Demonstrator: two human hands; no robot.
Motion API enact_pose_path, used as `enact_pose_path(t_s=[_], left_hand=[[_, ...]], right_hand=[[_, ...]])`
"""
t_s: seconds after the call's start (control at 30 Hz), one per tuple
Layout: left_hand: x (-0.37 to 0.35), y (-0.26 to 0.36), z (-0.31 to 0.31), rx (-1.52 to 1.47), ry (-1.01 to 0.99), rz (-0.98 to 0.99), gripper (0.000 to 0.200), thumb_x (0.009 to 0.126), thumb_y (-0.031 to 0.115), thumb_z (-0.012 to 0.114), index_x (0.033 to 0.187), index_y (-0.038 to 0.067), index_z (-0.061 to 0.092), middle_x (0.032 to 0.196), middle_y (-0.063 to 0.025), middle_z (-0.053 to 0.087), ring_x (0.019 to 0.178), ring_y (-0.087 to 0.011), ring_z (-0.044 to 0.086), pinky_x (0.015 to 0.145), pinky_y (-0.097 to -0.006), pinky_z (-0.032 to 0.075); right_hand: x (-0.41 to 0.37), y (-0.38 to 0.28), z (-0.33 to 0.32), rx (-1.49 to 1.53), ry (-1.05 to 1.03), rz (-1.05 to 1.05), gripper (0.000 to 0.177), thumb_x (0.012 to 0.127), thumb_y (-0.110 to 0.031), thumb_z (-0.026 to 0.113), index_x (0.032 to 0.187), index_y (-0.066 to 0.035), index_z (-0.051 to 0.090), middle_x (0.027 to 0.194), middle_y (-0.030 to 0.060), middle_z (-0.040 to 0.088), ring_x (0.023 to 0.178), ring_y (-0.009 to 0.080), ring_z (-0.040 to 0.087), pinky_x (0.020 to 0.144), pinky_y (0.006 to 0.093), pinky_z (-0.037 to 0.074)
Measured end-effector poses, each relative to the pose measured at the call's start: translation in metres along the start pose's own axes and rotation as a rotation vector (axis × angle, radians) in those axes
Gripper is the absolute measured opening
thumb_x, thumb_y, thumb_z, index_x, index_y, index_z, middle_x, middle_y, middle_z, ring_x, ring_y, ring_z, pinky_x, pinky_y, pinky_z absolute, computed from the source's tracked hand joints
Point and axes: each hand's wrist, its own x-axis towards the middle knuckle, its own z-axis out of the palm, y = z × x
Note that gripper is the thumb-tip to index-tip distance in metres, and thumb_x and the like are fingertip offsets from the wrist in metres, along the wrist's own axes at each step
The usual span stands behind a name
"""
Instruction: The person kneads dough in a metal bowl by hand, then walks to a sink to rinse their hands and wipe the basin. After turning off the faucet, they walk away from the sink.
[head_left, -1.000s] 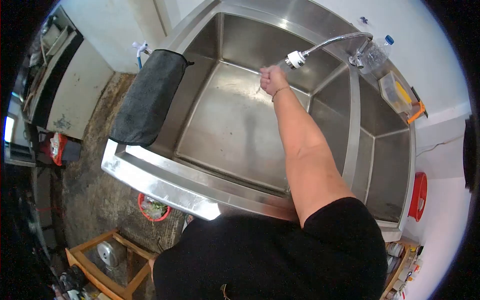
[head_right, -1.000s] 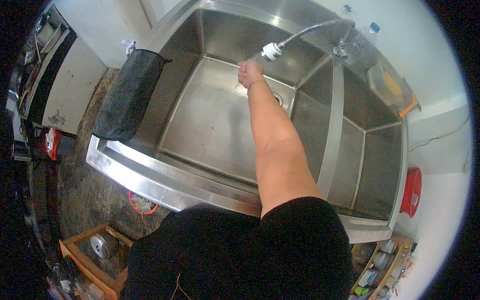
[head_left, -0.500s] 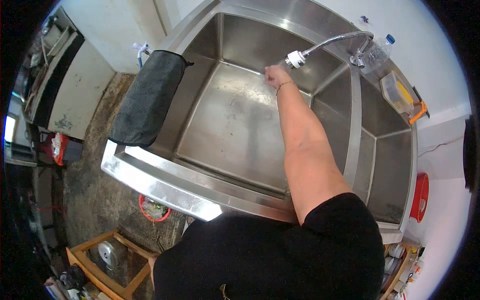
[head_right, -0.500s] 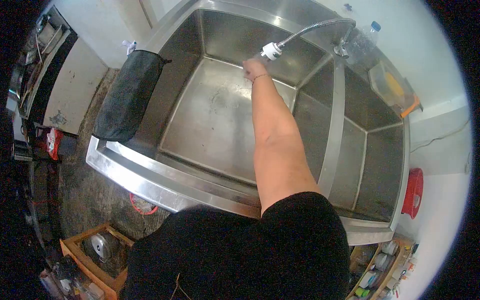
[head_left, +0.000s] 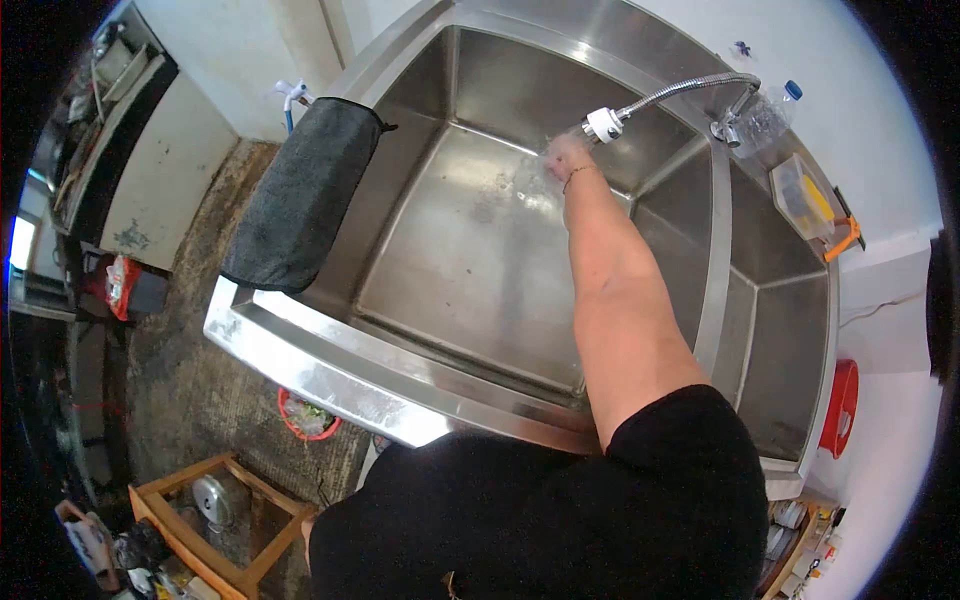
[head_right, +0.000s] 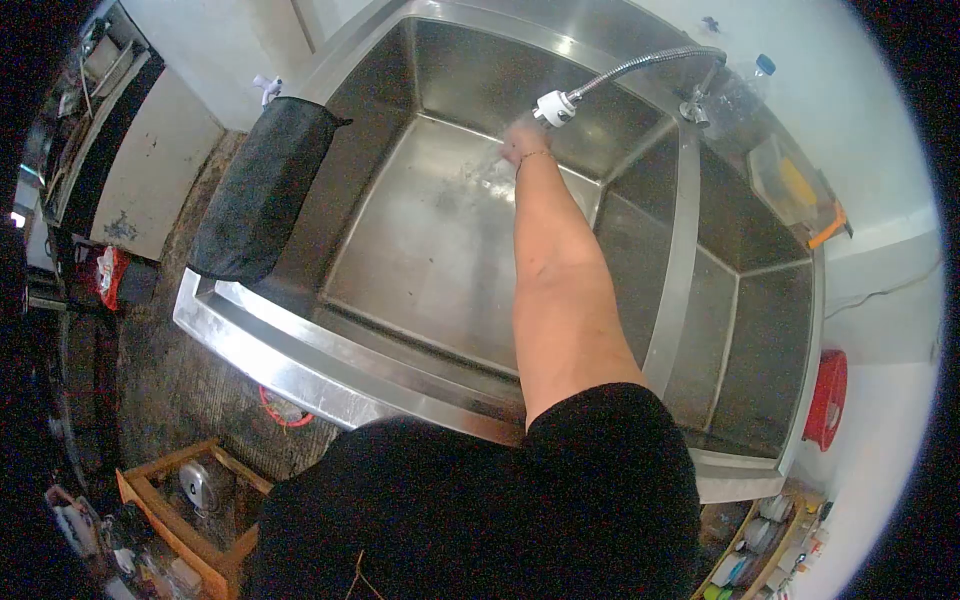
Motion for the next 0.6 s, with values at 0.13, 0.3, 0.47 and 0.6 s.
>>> enact_pose_path(t_s=[0.13,0.3,0.47,0.6], left_hand=[[-0.001,-0.003,0.0,-0.004,0.001,0.0,0.017,0.07,0.017,0.067,0.073,0.001,0.066,0.072,-0.0178,0.064,0.064,-0.0301,0.062,0.067,-0.0397,0.05],[-0.001,-0.004,0.002,-0.005,-0.002,0.008,0.017,0.07,0.017,0.067,0.073,0.001,0.066,0.072,-0.0177,0.064,0.064,-0.0301,0.062,0.067,-0.0397,0.05],[-0.001,-0.005,0.003,-0.006,-0.004,0.008,0.016,0.07,0.016,0.067,0.072,0.001,0.066,0.072,-0.0177,0.064,0.063,-0.03,0.061,0.066,-0.0398,0.05],[-0.003,-0.002,0.003,-0.006,-0.007,0.011,0.016,0.07,0.016,0.067,0.072,0.001,0.066,0.072,-0.0176,0.064,0.063,-0.03,0.061,0.066,-0.0398,0.05]], right_hand=[[0.003,-0.003,-0.006,0.96,0.046,0.508,0.026,0.088,-0.03,0.047,0.092,-0.01,0.063,0.094,0.0091,0.065,0.081,0.0256,0.063,0.059,0.0397,0.049],[-0.012,-0.034,-0.037,1.74,0.373,1.135,0.028,0.088,-0.031,0.047,0.088,-0.008,0.062,0.099,0.0113,0.065,0.084,0.0247,0.064,0.06,0.0397,0.049],[-0.025,-0.038,-0.036,1.335,0.228,0.806,0.026,0.084,-0.021,0.052,0.095,0.001,0.059,0.098,0.0184,0.063,0.083,0.0265,0.065,0.064,0.0393,0.051],[-0.014,-0.023,-0.019,1.098,-0.134,0.574,0.026,0.079,-0.014,0.056,0.096,0.005,0.058,0.095,0.0229,0.063,0.092,0.0298,0.064,0.072,0.0396,0.051]])
